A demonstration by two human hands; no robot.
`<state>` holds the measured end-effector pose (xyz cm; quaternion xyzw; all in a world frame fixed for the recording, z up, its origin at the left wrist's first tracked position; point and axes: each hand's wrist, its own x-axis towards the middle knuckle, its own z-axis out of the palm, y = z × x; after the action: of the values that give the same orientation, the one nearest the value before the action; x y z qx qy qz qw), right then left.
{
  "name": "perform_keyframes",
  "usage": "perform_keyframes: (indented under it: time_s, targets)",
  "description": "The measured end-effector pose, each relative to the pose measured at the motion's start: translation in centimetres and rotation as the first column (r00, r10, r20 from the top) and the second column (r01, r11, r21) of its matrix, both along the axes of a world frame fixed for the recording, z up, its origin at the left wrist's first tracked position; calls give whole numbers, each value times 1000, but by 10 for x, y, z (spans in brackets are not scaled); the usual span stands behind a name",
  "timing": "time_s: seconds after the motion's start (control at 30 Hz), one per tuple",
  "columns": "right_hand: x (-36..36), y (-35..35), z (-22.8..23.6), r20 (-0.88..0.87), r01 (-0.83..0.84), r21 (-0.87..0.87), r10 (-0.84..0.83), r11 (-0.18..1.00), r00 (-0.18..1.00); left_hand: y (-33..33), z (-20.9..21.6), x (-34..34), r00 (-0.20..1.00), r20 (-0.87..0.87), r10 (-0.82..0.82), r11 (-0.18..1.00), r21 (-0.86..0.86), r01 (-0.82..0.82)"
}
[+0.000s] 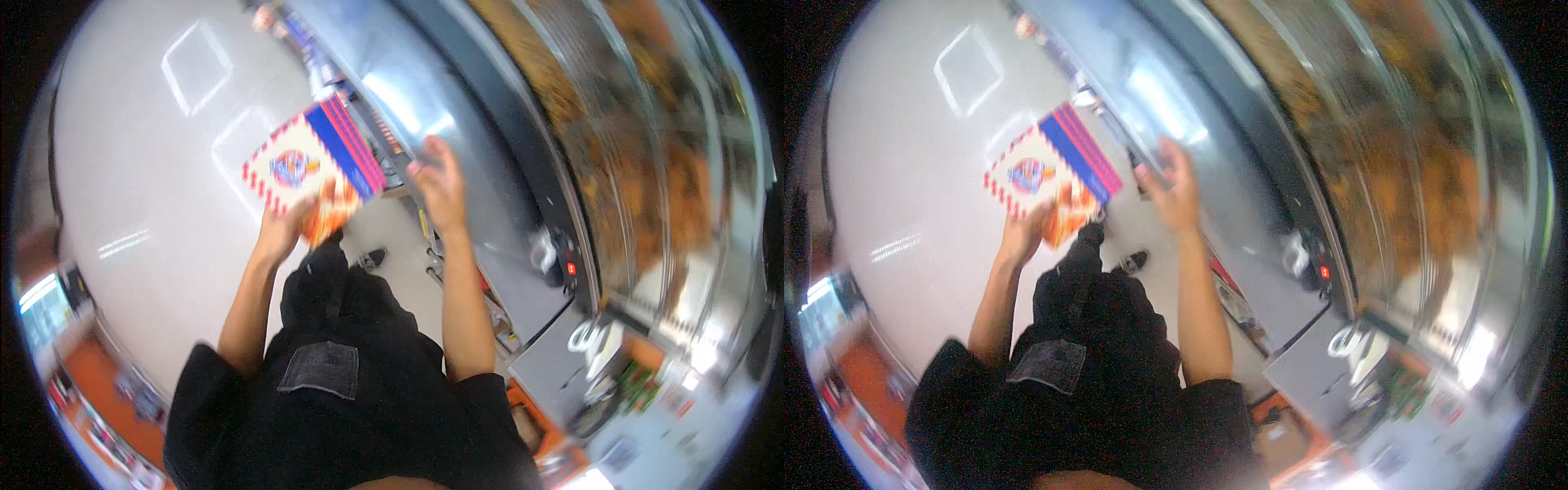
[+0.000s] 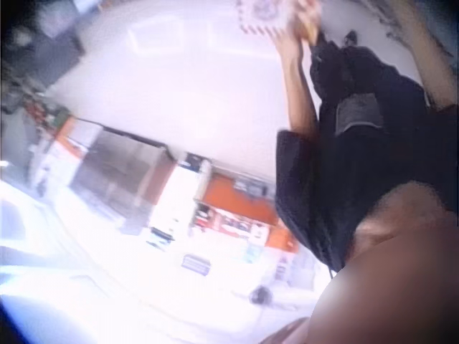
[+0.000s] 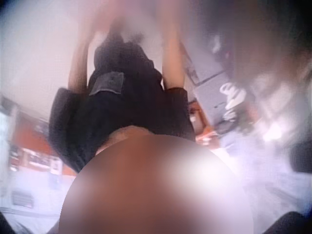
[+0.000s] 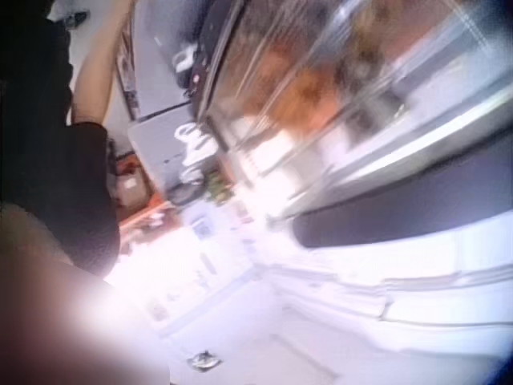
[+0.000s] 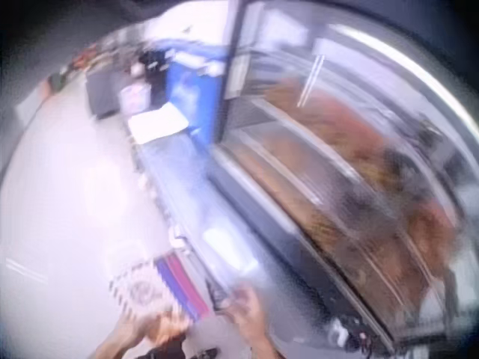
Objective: The person retrieves a receipt and a takeout box, then scoops rice and scrambled eggs into the box. They add a fried chicken piece and a small sauce packet, close the box, and place it into a plastic bag with the receipt for delivery.
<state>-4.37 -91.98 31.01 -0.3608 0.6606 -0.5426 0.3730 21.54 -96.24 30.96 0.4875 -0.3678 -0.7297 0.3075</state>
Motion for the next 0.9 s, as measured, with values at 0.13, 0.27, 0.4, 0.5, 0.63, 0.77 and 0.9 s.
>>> perform_keyframes:
  time_s: [0.13,0.27,0.4,0.5,0.63,0.77,0.9]
  targets:
    - [4,114,20,235,-100,-96,120,990,965,46,56,-41,788,274,-552,625,-489,608]
    - [-8,242,23,271,218,-172,-166,961,948,101,92,-112,457,628,-630,-94,-646,757]
    - [-29,344,40,-206,423,-344,-507,838,837,146,85,-166,522,602,-604,-210,-752,624]
    - [-30,362,58,-502,635,-365,-718,681,482,147,94,-178,652,535,-537,-108,-810,576]
    - [-45,349,27,-870,636,-167,-417,753,265,127,82,-166,646,538,-541,-12,-774,634]
    - [-30,295,-2,-887,686,382,38,619,460,86,70,-122,607,646,-462,-33,-697,716]
    - [-19,269,-2,-910,804,326,-67,498,410,36,37,-48,589,701,-402,175,-572,801]
